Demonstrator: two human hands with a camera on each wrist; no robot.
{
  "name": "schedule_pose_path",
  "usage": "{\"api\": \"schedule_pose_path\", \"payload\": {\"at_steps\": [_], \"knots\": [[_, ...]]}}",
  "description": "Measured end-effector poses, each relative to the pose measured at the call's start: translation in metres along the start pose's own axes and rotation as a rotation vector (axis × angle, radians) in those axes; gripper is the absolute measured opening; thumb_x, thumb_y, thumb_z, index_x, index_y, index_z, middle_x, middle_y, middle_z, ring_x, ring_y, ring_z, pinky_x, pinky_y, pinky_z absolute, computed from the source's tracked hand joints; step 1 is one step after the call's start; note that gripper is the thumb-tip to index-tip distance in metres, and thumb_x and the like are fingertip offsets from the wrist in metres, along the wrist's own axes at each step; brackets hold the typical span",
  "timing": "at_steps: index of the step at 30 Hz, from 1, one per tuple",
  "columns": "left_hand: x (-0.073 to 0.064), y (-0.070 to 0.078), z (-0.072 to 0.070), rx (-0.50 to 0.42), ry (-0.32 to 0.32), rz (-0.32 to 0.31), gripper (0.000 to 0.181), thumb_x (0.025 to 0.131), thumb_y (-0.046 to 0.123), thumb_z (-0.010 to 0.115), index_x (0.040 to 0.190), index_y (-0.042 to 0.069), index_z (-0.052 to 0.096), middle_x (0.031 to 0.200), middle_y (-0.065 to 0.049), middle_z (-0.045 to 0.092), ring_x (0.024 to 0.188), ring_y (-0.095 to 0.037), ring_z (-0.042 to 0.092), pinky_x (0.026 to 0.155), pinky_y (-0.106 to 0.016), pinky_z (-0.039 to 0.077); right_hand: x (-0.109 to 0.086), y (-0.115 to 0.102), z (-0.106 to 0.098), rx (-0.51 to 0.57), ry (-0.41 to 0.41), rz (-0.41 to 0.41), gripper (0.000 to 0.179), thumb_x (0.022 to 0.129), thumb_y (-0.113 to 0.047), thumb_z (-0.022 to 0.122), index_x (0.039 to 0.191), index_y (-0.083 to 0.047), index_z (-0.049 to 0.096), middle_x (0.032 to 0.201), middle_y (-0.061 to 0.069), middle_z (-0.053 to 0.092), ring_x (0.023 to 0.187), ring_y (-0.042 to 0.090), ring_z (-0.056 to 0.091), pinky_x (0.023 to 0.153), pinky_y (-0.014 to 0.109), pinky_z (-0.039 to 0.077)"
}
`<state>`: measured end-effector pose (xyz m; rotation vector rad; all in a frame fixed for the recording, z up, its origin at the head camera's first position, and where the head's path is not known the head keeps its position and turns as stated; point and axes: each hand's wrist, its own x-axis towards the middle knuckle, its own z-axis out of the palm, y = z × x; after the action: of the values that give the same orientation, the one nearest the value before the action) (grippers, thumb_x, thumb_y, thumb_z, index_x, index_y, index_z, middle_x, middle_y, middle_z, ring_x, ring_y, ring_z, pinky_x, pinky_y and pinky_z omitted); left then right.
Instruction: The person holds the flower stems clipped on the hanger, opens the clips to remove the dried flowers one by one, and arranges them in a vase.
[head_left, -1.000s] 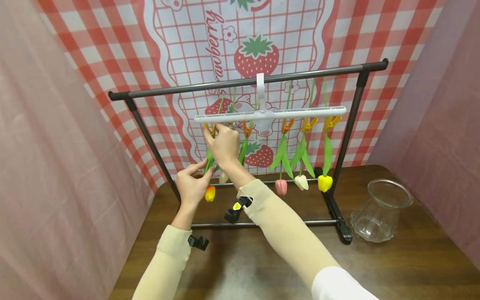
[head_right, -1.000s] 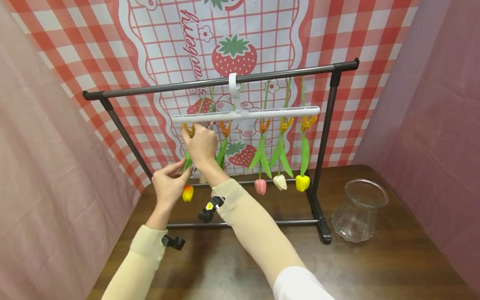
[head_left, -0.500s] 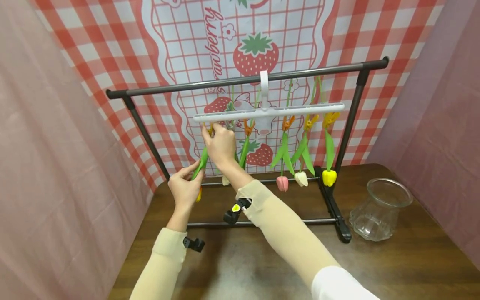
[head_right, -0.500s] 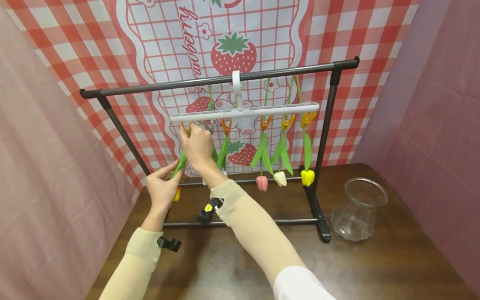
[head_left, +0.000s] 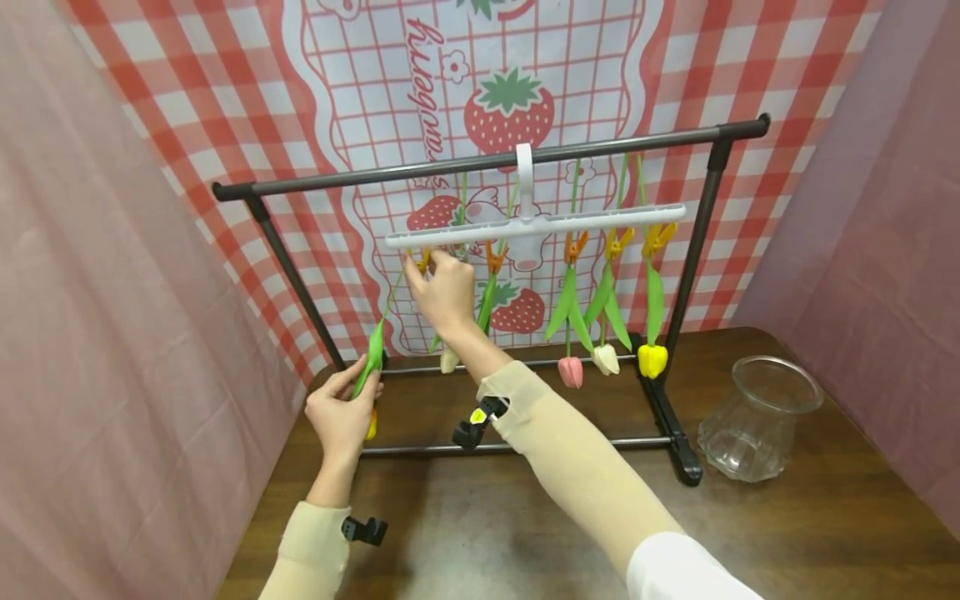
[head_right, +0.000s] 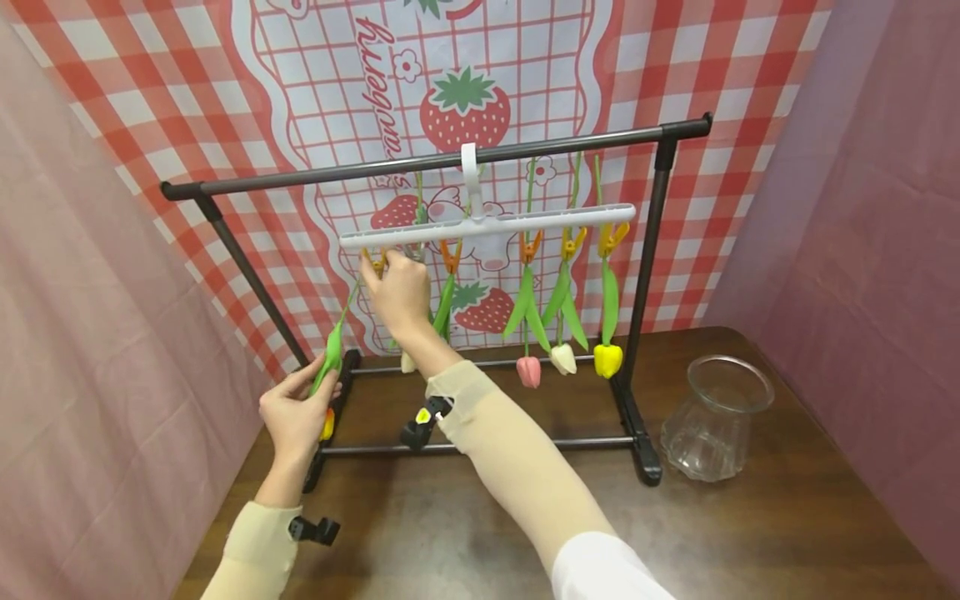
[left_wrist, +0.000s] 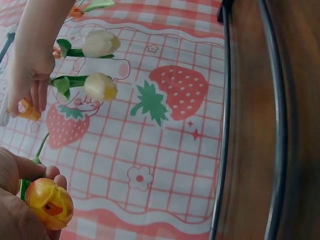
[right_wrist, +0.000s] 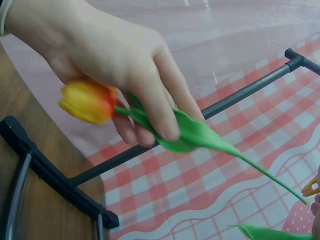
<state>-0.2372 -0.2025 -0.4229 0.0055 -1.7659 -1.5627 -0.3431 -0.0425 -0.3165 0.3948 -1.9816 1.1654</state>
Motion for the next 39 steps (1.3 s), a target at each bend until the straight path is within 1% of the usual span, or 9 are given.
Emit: {"api": "schedule_pose_path", "payload": {"at_steps": [4, 7, 12, 15, 20, 26, 31, 34, 39], "knots": [[-0.013, -0.001, -0.018, -0.025, 0.034, -0.008, 0.028, 0.085, -0.012, 0.081, 0.111, -0.003, 0.081, 0.086, 0.002, 0.079, 0.061, -0.001, 0.074, 0.061, -0.022, 0.061, 0.000, 0.000, 0.001, -0.002, 0.009, -0.019, 0.037, 0.100, -0.031, 0.074, 0.075, -0.005, 0.067, 0.067, 0.011, 0.071, 0.054, 0.016, 0.051, 0.053, 0.022, 0.041], [-0.024, 0.000, -0.032, -0.033, 0.042, -0.007, 0.028, 0.084, -0.014, 0.080, 0.111, -0.006, 0.080, 0.084, 0.012, 0.077, 0.061, -0.002, 0.075, 0.062, -0.021, 0.061, 0.001, -0.001, 0.003, 0.014, 0.010, -0.023, 0.034, 0.100, -0.031, 0.074, 0.078, -0.005, 0.069, 0.073, 0.012, 0.075, 0.058, 0.019, 0.059, 0.057, 0.026, 0.049], [-0.046, 0.000, -0.052, -0.179, 0.050, 0.074, 0.028, 0.081, -0.024, 0.076, 0.109, -0.021, 0.073, 0.086, 0.006, 0.079, 0.063, -0.003, 0.076, 0.062, -0.018, 0.060, 0.002, 0.000, 0.000, 0.041, 0.003, -0.015, 0.032, 0.099, -0.032, 0.076, 0.082, -0.005, 0.071, 0.085, 0.014, 0.081, 0.073, 0.023, 0.077, 0.071, 0.032, 0.063], [-0.062, -0.003, -0.061, -0.290, 0.018, 0.147, 0.029, 0.078, -0.029, 0.073, 0.107, -0.028, 0.068, 0.091, 0.001, 0.081, 0.069, -0.005, 0.078, 0.064, -0.019, 0.061, 0.001, 0.002, -0.005, 0.062, -0.002, 0.017, 0.030, 0.097, -0.032, 0.078, 0.096, -0.002, 0.078, 0.098, 0.018, 0.082, 0.088, 0.027, 0.083, 0.082, 0.033, 0.066], [-0.080, -0.009, -0.079, -0.402, -0.061, 0.243, 0.031, 0.073, -0.039, 0.065, 0.103, -0.032, 0.066, 0.096, -0.006, 0.081, 0.074, -0.010, 0.080, 0.066, -0.022, 0.062, -0.002, 0.000, -0.017, 0.099, -0.062, 0.060, 0.040, 0.095, -0.032, 0.081, 0.114, 0.004, 0.078, 0.109, 0.022, 0.080, 0.091, 0.027, 0.083, 0.080, 0.028, 0.065], [-0.085, -0.014, -0.096, -0.453, -0.256, 0.382, 0.040, 0.066, -0.047, 0.057, 0.102, -0.032, 0.066, 0.101, -0.013, 0.081, 0.076, -0.013, 0.079, 0.063, -0.018, 0.061, -0.003, -0.014, -0.053, 0.124, -0.230, 0.009, 0.041, 0.101, -0.034, 0.074, 0.122, 0.002, 0.077, 0.110, 0.017, 0.081, 0.092, 0.022, 0.083, 0.078, 0.024, 0.064], [-0.076, -0.009, -0.102, -0.419, -0.436, 0.443, 0.046, 0.064, -0.044, 0.062, 0.105, -0.025, 0.071, 0.106, -0.013, 0.080, 0.079, -0.012, 0.079, 0.064, -0.018, 0.061, 0.005, -0.025, -0.106, 0.137, -0.423, -0.067, 0.034, 0.104, -0.036, 0.069, 0.118, -0.007, 0.081, 0.106, 0.010, 0.083, 0.088, 0.016, 0.082, 0.077, 0.026, 0.064], [-0.068, -0.001, -0.099, -0.375, -0.552, 0.468, 0.050, 0.063, -0.042, 0.066, 0.107, -0.019, 0.074, 0.105, -0.013, 0.080, 0.082, -0.011, 0.079, 0.064, -0.019, 0.061, 0.009, -0.025, -0.147, 0.087, -0.533, -0.128, 0.028, 0.104, -0.035, 0.069, 0.114, -0.013, 0.084, 0.098, 0.003, 0.085, 0.078, 0.008, 0.079, 0.073, 0.025, 0.062], [-0.053, 0.017, -0.085, -0.241, -0.702, 0.550, 0.053, 0.062, -0.034, 0.075, 0.107, -0.007, 0.080, 0.097, -0.015, 0.079, 0.083, -0.011, 0.077, 0.063, -0.017, 0.059, 0.005, -0.023, -0.207, -0.057, -0.690, -0.238, 0.022, 0.103, -0.032, 0.072, 0.115, -0.018, 0.084, 0.084, -0.005, 0.082, 0.052, 0.004, 0.056, 0.056, 0.025, 0.046]]}}
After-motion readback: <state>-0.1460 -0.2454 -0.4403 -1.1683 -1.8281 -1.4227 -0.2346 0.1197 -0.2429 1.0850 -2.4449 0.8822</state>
